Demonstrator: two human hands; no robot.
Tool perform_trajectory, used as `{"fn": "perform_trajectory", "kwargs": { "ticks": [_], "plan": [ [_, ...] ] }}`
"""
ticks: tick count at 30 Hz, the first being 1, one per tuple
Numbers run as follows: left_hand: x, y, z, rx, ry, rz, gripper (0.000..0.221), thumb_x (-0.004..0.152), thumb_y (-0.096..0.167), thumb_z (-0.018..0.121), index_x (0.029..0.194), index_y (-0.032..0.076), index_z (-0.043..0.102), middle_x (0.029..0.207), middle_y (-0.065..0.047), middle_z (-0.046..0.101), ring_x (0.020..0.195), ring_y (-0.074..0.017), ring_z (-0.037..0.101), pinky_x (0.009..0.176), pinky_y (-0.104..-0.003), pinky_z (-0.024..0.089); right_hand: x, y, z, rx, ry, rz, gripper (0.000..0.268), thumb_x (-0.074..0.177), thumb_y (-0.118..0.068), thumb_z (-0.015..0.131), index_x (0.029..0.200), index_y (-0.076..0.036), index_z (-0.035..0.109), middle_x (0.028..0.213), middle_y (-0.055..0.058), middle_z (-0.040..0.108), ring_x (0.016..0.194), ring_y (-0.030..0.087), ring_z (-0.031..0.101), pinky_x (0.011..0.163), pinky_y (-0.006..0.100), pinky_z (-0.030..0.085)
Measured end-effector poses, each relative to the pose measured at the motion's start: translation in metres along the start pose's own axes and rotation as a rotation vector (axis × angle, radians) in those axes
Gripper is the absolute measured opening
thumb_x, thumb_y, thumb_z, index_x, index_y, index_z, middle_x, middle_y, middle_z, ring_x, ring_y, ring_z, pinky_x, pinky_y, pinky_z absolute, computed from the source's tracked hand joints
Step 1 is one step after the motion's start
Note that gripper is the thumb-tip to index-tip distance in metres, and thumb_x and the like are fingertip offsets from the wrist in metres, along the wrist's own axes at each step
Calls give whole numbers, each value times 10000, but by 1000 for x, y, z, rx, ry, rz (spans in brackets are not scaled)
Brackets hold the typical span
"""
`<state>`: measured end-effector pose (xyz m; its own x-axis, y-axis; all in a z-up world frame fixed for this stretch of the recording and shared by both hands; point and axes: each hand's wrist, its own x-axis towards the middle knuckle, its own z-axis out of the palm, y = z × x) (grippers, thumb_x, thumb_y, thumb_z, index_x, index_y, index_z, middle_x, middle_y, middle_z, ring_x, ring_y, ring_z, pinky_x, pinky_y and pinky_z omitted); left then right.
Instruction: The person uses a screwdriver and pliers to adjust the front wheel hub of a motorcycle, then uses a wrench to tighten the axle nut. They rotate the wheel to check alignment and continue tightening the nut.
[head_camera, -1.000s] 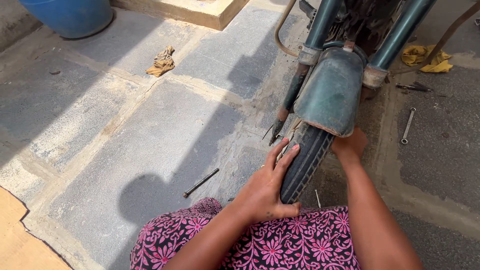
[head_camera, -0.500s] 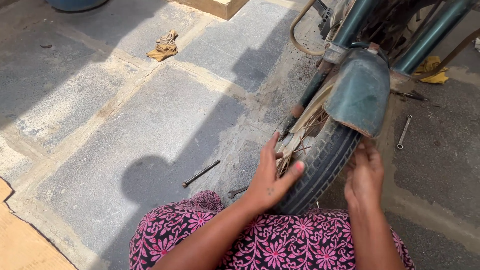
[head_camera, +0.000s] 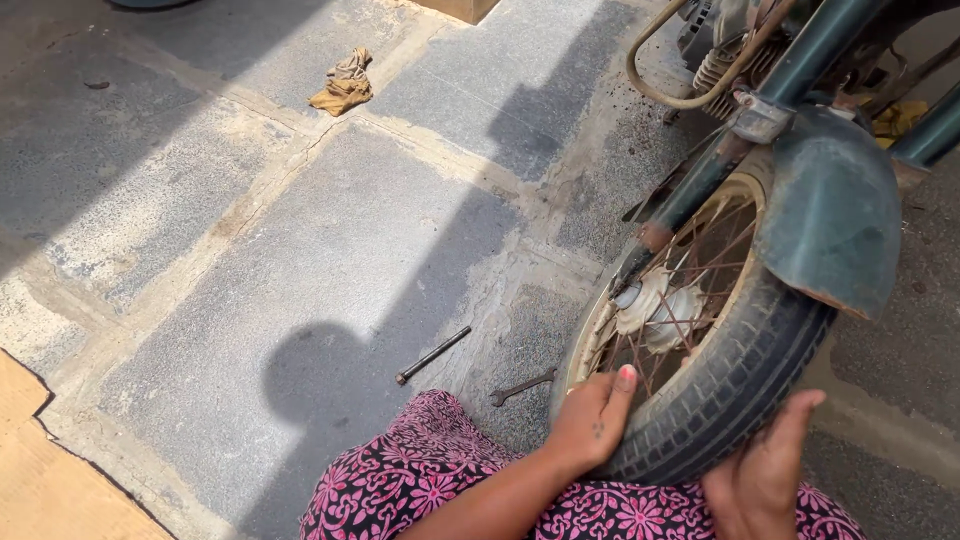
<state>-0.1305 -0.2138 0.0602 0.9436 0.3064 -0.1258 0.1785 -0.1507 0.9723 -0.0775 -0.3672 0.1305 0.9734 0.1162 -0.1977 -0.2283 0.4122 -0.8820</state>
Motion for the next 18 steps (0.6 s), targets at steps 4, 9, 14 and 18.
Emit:
{"fn": "perform_trajectory", "kwargs": {
  "ticks": [4, 9, 14, 18],
  "plan": [
    [-3, 24, -1, -109, -240, -14, 733, 1041, 591, 242, 1236, 33, 675, 1065, -303, 701, 1101, -470, 647, 941, -473, 489, 0, 11, -16, -68, -64, -80, 802, 985, -659, 469, 1481, -29, 484, 1321, 140, 640, 1172, 288, 646, 1004, 487, 523],
    [4, 6, 22, -171, -302, -43, 732, 1083, 599, 295, 1085, -15, 694, 978, -283, 692, 1019, -466, 667, 896, -479, 499, 10, 24, -42, -61, 72, -110, 776, 996, -535, 674, 1495, 27, 480, 1276, 148, 653, 1118, 287, 660, 973, 481, 547],
    [-1, 14, 30, -157, -239, -39, 745, 1089, 591, 358, 852, -54, 647, 777, -283, 617, 814, -488, 649, 762, -514, 497, 16, 10, -52, 32, 122, 38, 753, 959, -494, 716, 1497, -12, 505, 1167, 174, 679, 1028, 308, 680, 895, 523, 553],
    [2, 23, 38, -156, -167, -68, 765, 1081, 617, 342, 810, -33, 641, 767, -270, 619, 809, -481, 645, 747, -532, 481, 18, -15, -28, 20, 185, 153, 743, 923, -542, 683, 1517, -121, 531, 1206, 112, 698, 1061, 265, 693, 917, 512, 566]
  ]
}}
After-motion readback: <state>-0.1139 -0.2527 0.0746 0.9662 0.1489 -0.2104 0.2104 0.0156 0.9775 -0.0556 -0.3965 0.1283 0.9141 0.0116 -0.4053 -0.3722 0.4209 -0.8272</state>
